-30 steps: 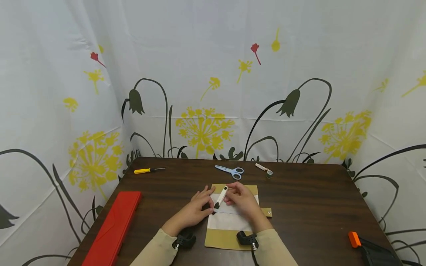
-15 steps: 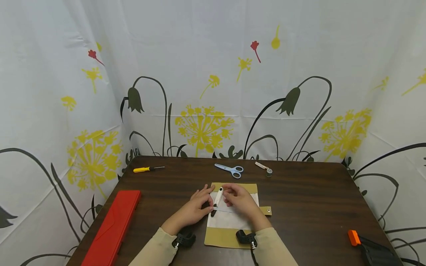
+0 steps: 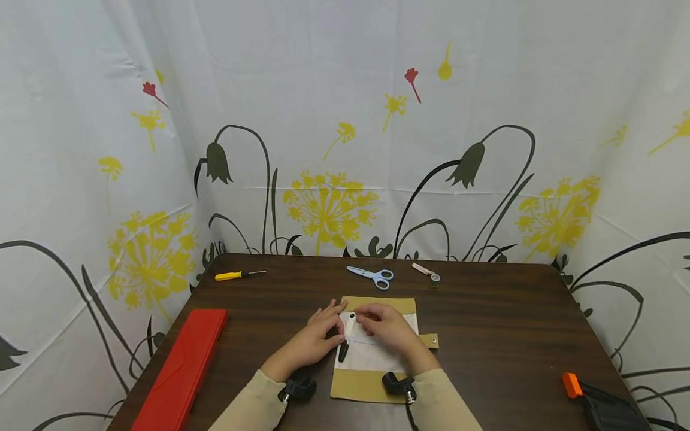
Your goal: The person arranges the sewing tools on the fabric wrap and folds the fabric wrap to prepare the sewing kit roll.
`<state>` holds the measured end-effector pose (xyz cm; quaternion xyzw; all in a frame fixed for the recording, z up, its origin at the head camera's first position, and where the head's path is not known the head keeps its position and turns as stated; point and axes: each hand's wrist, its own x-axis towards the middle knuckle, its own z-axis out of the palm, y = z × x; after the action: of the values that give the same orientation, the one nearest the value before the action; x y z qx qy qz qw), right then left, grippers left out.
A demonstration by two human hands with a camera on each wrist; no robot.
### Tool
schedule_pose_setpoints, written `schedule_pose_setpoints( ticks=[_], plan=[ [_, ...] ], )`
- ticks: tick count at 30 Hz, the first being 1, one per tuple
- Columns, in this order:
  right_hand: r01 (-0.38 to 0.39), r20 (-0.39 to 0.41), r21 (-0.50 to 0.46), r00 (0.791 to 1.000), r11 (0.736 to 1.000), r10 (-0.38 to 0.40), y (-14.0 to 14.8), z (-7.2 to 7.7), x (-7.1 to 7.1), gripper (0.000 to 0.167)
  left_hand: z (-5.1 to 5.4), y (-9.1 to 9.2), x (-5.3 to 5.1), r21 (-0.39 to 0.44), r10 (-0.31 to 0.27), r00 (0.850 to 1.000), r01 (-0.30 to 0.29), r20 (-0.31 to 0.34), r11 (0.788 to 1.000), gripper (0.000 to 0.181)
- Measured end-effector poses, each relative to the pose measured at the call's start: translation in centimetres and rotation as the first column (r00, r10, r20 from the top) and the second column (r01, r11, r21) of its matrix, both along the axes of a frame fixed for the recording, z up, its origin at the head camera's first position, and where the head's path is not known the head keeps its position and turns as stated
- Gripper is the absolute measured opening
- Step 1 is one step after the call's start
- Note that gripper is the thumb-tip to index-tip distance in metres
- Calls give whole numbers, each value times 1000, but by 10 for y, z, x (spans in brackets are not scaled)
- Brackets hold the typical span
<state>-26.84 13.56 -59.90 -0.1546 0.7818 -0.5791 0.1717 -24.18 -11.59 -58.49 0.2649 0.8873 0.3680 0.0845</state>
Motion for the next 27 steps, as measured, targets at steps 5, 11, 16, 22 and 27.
schedule_pose_setpoints(
  ticks=[5,11,16,22,27],
  plan=[
    [-31,-13,22,999,999,32,1,1,1,33,0,0,0,-3,4,1000,-4,3,1000,15],
    [-43,-21,42,999,998,44,1,3,2,31,-1,-1,-1,-3,3,1000,-3,3,1000,15],
    [-39,-26,53,999,998,40,1,4,3,29,0,-1,0,4,1,1000,-1,7,1000,15],
    [-53,-33,45,998,998,55,2,2,1,30,4,-5,0,19,-18,999,18,34,1000,15],
    [-74,-38,36,996,997,76,4,2,0,31,6,-14,-3,-40,-41,998,43,47,998,52]
  ],
)
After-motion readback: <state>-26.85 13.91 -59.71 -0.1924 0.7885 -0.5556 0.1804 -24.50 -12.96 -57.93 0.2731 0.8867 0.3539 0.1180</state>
